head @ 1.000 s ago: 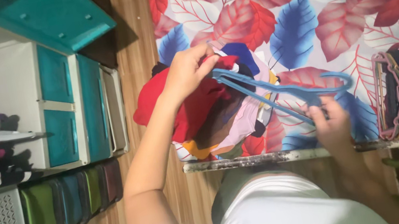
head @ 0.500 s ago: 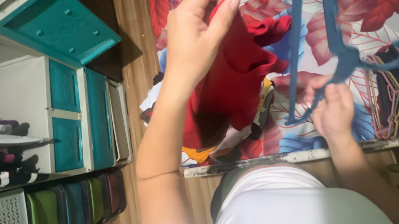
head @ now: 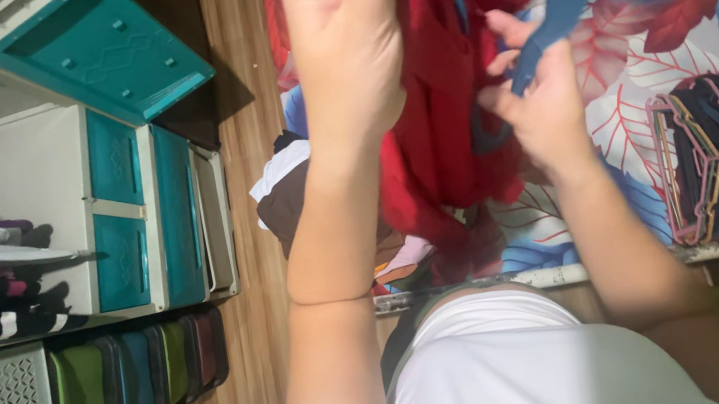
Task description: The person picks up clothes from a pile on a bed, places each item onto a hanger, and hangs it in a closet. The person handles shirts and tops one at a time, using various hangers, and places them into a wardrobe.
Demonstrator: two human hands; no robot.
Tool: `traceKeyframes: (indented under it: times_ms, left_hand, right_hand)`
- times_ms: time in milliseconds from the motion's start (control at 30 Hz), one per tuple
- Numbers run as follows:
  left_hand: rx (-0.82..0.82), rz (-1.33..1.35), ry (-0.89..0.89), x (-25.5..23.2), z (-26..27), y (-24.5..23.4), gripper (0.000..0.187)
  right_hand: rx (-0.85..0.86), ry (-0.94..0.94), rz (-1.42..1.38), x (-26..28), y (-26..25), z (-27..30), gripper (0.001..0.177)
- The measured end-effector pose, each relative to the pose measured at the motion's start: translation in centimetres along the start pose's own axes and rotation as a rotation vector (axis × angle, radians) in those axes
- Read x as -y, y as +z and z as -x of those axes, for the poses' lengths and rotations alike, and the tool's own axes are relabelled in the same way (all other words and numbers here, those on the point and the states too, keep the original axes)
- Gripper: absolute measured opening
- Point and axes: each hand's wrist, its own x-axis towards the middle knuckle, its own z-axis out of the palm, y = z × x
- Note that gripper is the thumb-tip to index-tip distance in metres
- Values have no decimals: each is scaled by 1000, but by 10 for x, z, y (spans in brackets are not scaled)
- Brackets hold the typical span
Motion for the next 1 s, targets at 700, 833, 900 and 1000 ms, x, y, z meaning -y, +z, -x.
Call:
traceKeyframes:
  times_ms: [700, 833, 900, 1000]
  left_hand:
    - [-35, -465, -509, 34, 100, -88, 17]
    - [156, -263, -579, 32, 107, -97, 9]
    - [215, -153, -592, 22, 104, -92, 11]
    - [263, -210, -588, 0, 100, -87, 12]
  right_hand:
    - [141, 366, -273, -122, -21, 8, 18]
    - [453, 257, -91, -115, -15, 14, 49]
    - [589, 317, -252, -120, -5, 12, 64]
    - [623, 347, -12, -130, 5, 13, 51]
